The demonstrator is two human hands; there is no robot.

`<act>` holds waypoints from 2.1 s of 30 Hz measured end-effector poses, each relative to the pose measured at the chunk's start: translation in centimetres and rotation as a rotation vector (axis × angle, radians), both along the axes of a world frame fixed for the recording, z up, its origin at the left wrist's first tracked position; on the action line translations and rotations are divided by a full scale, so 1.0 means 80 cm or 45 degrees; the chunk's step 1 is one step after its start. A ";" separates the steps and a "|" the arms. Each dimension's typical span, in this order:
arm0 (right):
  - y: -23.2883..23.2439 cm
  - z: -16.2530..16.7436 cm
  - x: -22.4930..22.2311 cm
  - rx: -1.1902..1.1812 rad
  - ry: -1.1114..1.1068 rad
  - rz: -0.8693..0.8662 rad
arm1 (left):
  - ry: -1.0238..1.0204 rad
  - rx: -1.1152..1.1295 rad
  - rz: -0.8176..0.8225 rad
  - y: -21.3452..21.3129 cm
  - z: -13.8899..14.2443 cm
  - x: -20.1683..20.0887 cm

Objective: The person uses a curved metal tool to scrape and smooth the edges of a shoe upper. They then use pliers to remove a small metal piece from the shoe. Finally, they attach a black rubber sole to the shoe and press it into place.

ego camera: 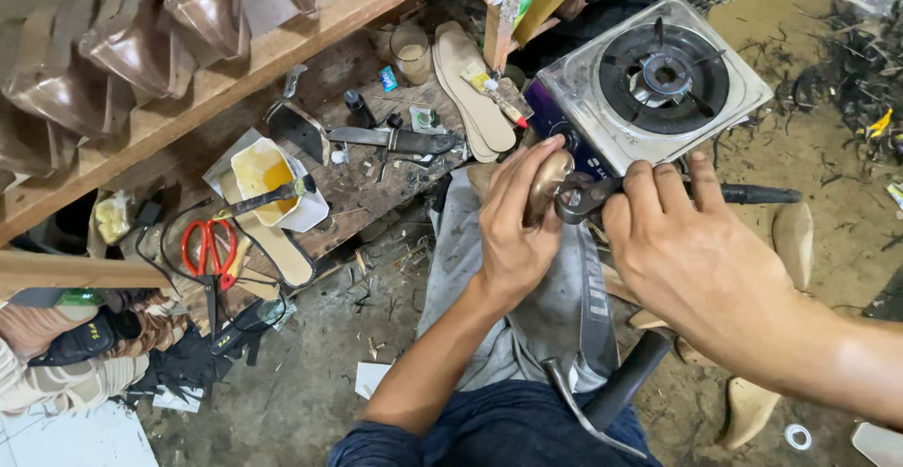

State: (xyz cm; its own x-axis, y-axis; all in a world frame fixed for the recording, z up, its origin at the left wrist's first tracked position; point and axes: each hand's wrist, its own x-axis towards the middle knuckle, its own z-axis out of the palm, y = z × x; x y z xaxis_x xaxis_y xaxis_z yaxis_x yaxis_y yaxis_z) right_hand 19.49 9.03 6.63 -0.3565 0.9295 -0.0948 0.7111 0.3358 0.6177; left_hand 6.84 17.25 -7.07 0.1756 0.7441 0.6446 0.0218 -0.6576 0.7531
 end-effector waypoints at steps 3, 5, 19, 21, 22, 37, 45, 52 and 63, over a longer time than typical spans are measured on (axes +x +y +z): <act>-0.006 0.001 0.005 0.093 -0.042 0.044 | -0.004 0.020 -0.004 -0.006 -0.004 0.007; -0.009 0.002 0.010 -0.012 -0.072 0.005 | 0.009 0.043 -0.018 -0.007 -0.005 0.010; 0.025 -0.026 0.030 -0.142 0.774 -0.079 | 0.114 -0.144 -0.319 0.016 0.013 -0.022; 0.025 -0.046 0.028 -0.009 0.883 0.005 | 0.142 -0.244 -0.586 0.022 0.022 -0.045; 0.024 -0.055 0.028 -0.007 0.892 -0.013 | 0.138 -0.308 -0.626 0.025 0.025 -0.052; 0.025 -0.037 0.029 -0.099 0.799 0.007 | 0.327 -0.148 -0.517 0.035 0.035 -0.050; 0.018 -0.034 0.038 -0.785 1.598 -0.844 | 0.321 -0.044 -0.492 0.016 0.026 -0.039; 0.010 -0.033 0.045 -0.813 1.551 -0.959 | 0.373 0.016 -0.514 0.012 0.019 -0.037; 0.007 -0.021 0.013 -0.419 1.229 -0.555 | 0.336 -0.131 -0.544 0.016 0.022 -0.047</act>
